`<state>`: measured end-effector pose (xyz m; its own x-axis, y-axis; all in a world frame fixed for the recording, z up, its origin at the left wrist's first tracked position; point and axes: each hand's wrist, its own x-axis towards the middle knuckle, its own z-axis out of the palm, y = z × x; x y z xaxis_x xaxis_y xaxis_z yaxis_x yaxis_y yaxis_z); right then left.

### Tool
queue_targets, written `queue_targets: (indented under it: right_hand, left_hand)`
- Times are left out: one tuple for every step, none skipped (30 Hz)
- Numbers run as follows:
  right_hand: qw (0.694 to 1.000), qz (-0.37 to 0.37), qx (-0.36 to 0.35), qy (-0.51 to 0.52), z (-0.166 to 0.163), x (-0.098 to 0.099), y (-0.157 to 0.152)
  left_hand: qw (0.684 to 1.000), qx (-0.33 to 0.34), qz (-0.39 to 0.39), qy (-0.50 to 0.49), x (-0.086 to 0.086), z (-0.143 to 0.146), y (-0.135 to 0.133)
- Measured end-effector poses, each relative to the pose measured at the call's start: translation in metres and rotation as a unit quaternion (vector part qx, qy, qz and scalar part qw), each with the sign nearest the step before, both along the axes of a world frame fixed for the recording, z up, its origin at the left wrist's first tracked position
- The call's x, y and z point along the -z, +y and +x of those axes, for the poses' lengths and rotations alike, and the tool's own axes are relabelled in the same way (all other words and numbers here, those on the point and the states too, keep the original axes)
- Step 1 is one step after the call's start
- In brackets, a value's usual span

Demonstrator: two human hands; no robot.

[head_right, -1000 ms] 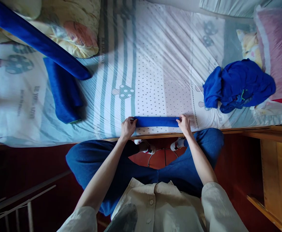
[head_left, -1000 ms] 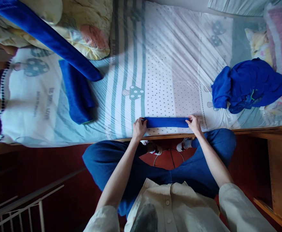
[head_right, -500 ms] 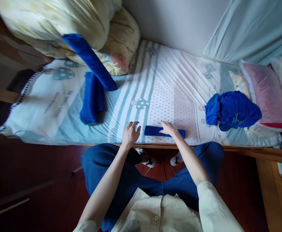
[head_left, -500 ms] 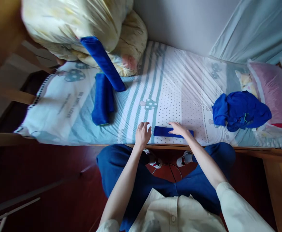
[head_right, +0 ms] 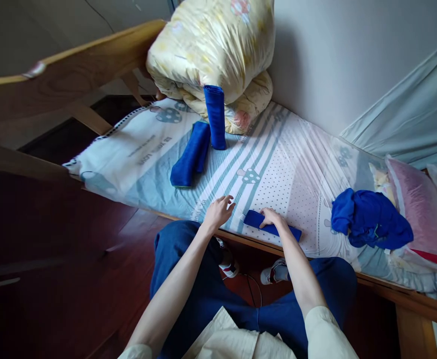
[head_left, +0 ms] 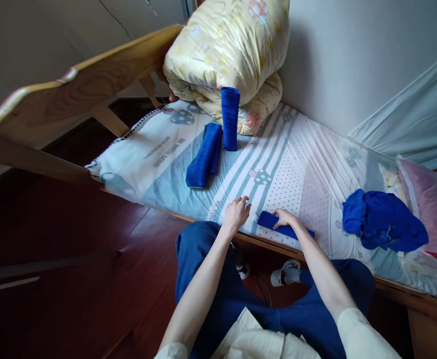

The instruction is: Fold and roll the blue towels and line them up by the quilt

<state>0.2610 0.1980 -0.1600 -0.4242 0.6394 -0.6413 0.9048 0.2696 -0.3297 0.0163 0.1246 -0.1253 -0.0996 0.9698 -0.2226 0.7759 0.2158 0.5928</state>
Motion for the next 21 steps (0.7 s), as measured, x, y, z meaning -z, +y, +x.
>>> queue_targets:
  right_hand:
    - [1.000,-0.010,0.002,0.014,-0.001,-0.004,0.000]
    - [0.999,-0.021,0.006,0.034,-0.004,-0.008,0.001]
    - [0.998,-0.033,0.014,0.057,-0.006,-0.013,0.002]
    - [0.995,-0.044,0.029,0.084,-0.010,-0.018,0.004]
    - [0.991,-0.048,0.049,0.114,-0.014,-0.023,0.006]
    - [0.985,-0.043,0.075,0.147,-0.019,-0.028,0.010]
    - [0.978,-0.032,0.103,0.181,-0.024,-0.033,0.013]
    - [0.968,-0.021,0.129,0.215,-0.030,-0.037,0.018]
    - [0.958,-0.011,0.149,0.246,-0.036,-0.042,0.023]
    - [0.948,-0.003,0.164,0.274,-0.043,-0.046,0.028]
    - [0.939,0.004,0.172,0.299,-0.049,-0.051,0.034]
    - [0.930,0.011,0.177,0.323,-0.056,-0.055,0.040]
    - [0.920,0.020,0.181,0.346,-0.064,-0.059,0.046]
    - [0.910,0.032,0.186,0.370,-0.071,-0.063,0.052]
    - [0.897,0.043,0.195,0.394,-0.080,-0.066,0.058]
    - [0.883,0.051,0.206,0.418,-0.089,-0.069,0.064]
    - [0.868,0.054,0.219,0.442,-0.099,-0.072,0.070]
    - [0.853,0.057,0.234,0.464,-0.109,-0.076,0.076]
    - [0.837,0.060,0.249,0.484,-0.120,-0.079,0.082]
    - [0.821,0.064,0.265,0.502,-0.132,-0.082,0.088]
    - [0.805,0.070,0.280,0.518,-0.144,-0.085,0.094]
  left_hand:
    - [1.000,-0.004,-0.004,-0.007,-0.001,-0.002,0.001]
    - [1.000,-0.009,-0.008,-0.014,-0.002,-0.003,0.001]
    - [1.000,-0.014,-0.010,-0.021,-0.002,-0.004,0.002]
    - [0.999,-0.019,-0.010,-0.029,-0.002,-0.006,0.002]
    - [0.999,-0.023,-0.008,-0.039,-0.001,-0.007,0.003]
    - [0.998,-0.027,-0.005,-0.051,0.000,-0.008,0.004]
    - [0.997,-0.030,0.000,-0.065,0.001,-0.008,0.006]
    - [0.996,-0.033,0.005,-0.084,0.002,-0.009,0.009]
    - [0.994,-0.034,0.011,-0.104,0.003,-0.009,0.012]
    - [0.991,-0.033,0.017,-0.126,0.005,-0.010,0.017]
    - [0.988,-0.030,0.023,-0.148,0.006,-0.012,0.022]
    - [0.985,-0.022,0.028,-0.170,0.007,-0.013,0.029]
    - [0.981,-0.010,0.032,-0.190,0.008,-0.015,0.036]
    - [0.977,0.005,0.035,-0.209,0.009,-0.018,0.045]
    - [0.972,0.022,0.037,-0.229,0.009,-0.021,0.054]
    - [0.967,0.037,0.038,-0.249,0.010,-0.024,0.063]
    - [0.962,0.048,0.037,-0.268,0.010,-0.027,0.073]
    - [0.958,0.050,0.034,-0.282,0.011,-0.031,0.082]
    - [0.956,0.042,0.031,-0.289,0.012,-0.036,0.092]
    - [0.956,0.024,0.032,-0.290,0.014,-0.040,0.101]
    - [0.957,-0.003,0.040,-0.286,0.016,-0.045,0.109]
